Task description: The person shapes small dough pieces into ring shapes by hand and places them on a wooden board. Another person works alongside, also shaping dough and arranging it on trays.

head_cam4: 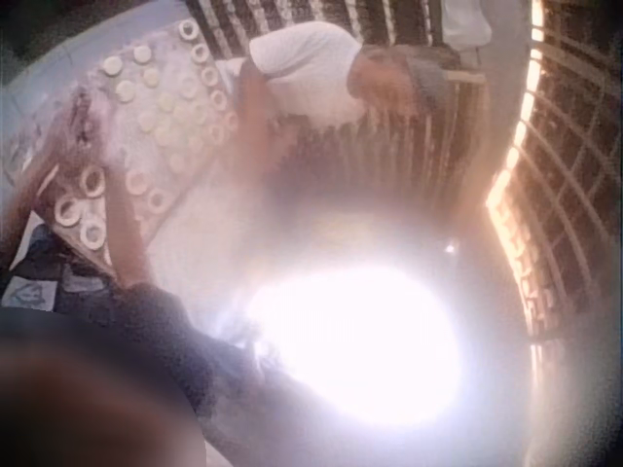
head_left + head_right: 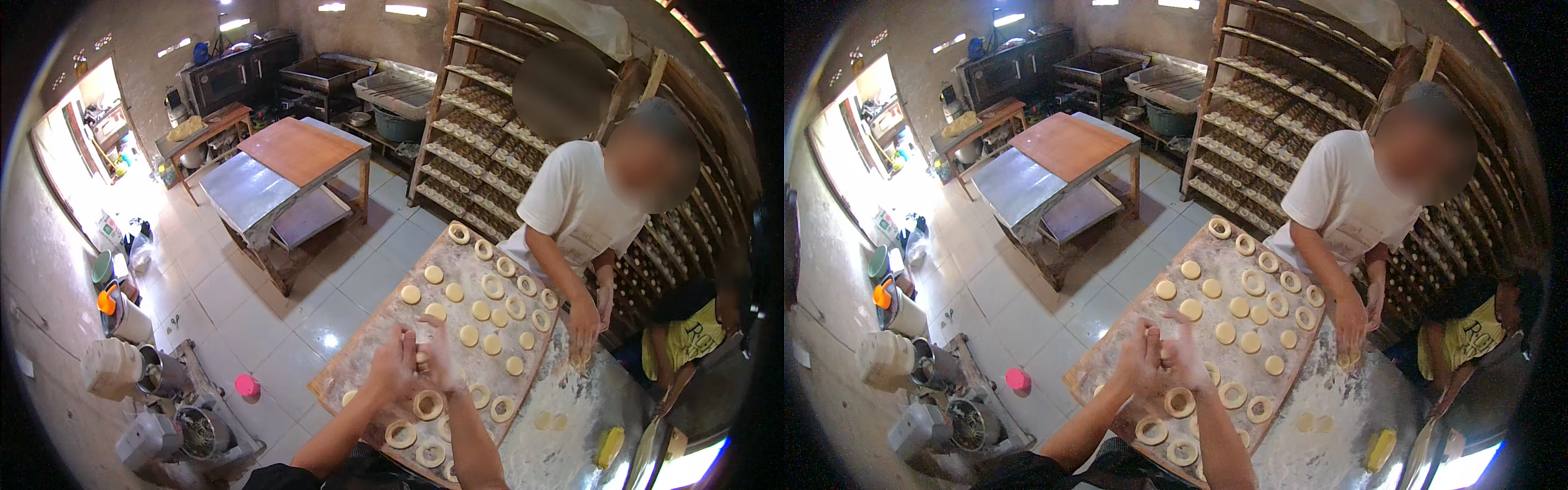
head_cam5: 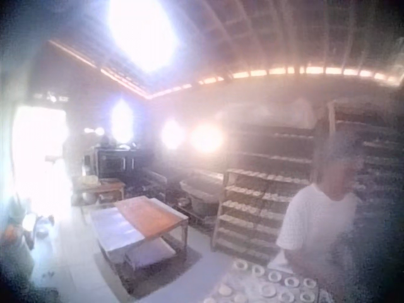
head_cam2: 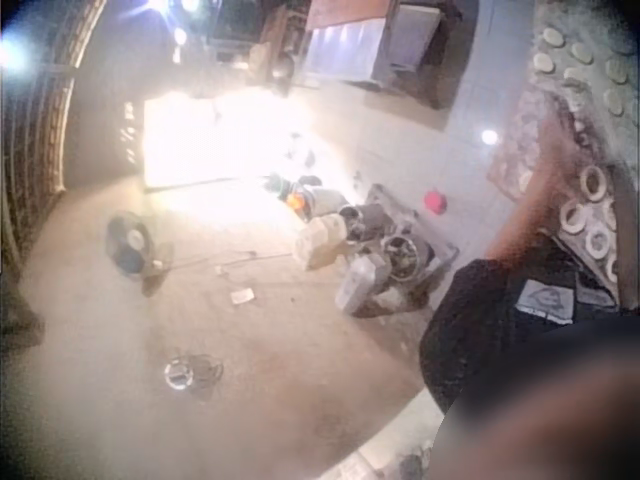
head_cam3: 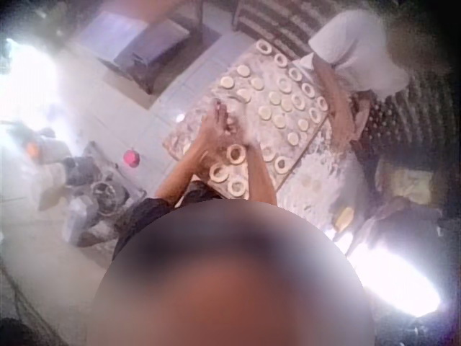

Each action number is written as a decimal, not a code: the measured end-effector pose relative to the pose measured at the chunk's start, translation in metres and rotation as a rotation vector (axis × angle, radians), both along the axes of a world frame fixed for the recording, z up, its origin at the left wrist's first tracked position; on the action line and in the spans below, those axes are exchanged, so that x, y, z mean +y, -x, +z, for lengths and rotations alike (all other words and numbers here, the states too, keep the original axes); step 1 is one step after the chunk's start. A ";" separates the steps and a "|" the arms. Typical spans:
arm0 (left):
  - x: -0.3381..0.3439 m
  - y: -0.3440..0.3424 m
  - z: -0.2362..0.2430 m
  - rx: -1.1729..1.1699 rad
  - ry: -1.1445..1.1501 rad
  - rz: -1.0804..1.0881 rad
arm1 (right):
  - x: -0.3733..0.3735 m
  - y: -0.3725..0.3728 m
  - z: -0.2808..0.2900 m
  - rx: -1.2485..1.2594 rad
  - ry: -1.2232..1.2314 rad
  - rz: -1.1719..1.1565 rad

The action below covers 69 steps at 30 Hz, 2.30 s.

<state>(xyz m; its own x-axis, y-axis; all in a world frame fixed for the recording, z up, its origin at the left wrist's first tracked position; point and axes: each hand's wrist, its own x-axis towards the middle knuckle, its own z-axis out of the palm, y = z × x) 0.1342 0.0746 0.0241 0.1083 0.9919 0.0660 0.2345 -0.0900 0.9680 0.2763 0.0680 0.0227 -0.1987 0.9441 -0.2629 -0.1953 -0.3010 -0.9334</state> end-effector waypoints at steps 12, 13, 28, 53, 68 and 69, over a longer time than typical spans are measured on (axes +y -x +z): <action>0.093 0.022 -0.035 0.568 0.016 0.159 | 0.071 0.033 -0.006 -0.911 -0.164 -0.235; 0.100 0.029 -0.034 0.698 0.036 0.214 | 0.070 0.031 -0.002 -1.000 -0.162 -0.220; -0.032 0.101 -0.039 0.710 -0.029 -0.031 | -0.035 0.043 -0.039 -1.270 -0.429 0.244; -0.219 -0.269 -0.055 0.638 -0.624 -0.974 | -0.350 -0.287 -0.075 -1.521 0.032 -0.463; -0.280 -0.250 0.033 0.191 -0.071 -0.706 | -0.350 -0.263 -0.006 -0.638 -0.353 -0.685; -0.281 -0.248 0.032 0.255 -0.191 -0.711 | -0.341 -0.254 -0.006 -0.955 -0.457 -0.728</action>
